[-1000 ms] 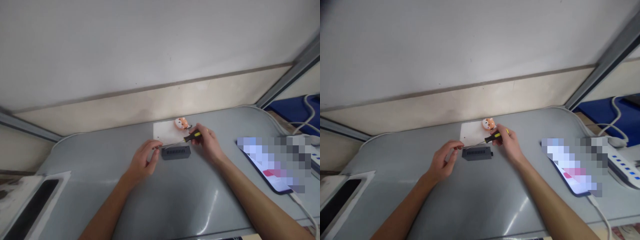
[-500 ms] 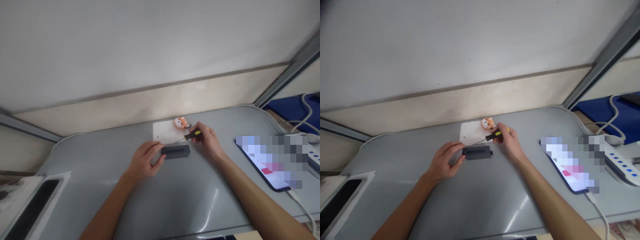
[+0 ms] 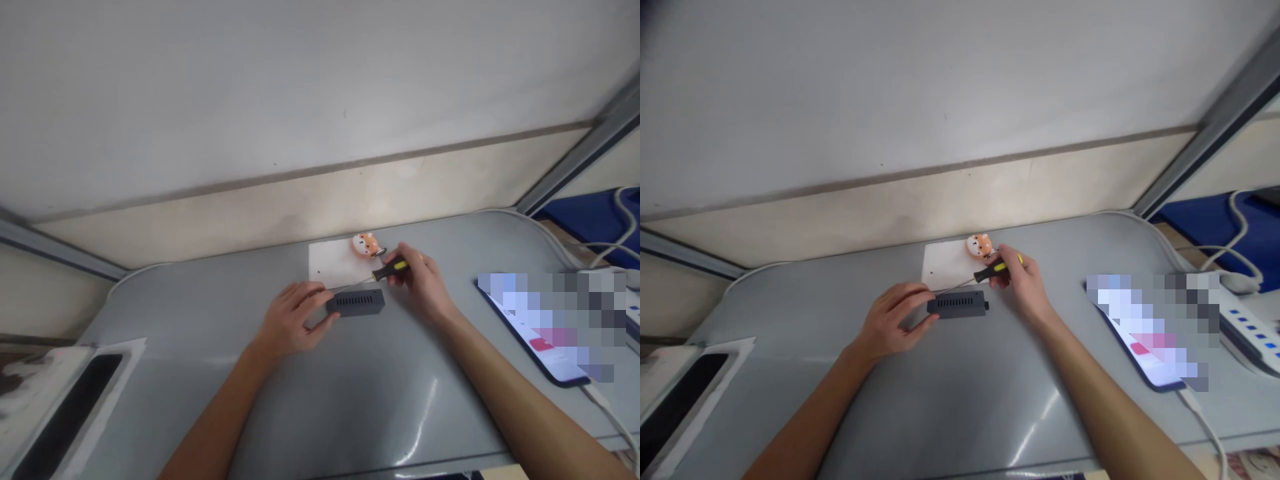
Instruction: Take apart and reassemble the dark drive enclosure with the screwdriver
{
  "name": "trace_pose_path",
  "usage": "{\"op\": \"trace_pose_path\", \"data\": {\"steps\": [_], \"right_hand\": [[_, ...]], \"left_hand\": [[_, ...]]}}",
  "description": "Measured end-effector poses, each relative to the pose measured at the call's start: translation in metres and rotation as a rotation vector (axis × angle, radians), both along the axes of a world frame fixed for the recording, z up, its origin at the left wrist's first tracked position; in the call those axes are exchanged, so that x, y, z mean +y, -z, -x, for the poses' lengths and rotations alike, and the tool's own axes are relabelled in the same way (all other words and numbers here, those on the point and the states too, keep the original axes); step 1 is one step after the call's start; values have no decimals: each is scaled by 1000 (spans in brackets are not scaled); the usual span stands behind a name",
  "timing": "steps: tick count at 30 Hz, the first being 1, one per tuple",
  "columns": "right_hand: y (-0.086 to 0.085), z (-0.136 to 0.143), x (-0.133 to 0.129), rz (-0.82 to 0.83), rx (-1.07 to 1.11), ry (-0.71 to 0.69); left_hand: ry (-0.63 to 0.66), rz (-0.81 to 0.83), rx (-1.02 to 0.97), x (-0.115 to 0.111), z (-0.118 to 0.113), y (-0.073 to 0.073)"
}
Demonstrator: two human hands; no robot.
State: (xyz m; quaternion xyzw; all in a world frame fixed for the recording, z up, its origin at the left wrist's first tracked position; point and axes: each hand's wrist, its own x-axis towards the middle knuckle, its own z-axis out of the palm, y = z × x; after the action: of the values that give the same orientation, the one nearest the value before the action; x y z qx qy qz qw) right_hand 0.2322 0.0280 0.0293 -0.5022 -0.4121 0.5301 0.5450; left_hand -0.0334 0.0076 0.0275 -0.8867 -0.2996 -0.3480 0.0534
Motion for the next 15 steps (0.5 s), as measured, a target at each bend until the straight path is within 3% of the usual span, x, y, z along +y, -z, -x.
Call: {"op": "trace_pose_path", "data": {"steps": [9, 15], "right_hand": [[7, 2, 3, -7, 16, 58], [14, 15, -1, -20, -149, -70]], "left_hand": [[27, -16, 1, 0, -2, -5], [77, -4, -23, -6, -9, -5]]}}
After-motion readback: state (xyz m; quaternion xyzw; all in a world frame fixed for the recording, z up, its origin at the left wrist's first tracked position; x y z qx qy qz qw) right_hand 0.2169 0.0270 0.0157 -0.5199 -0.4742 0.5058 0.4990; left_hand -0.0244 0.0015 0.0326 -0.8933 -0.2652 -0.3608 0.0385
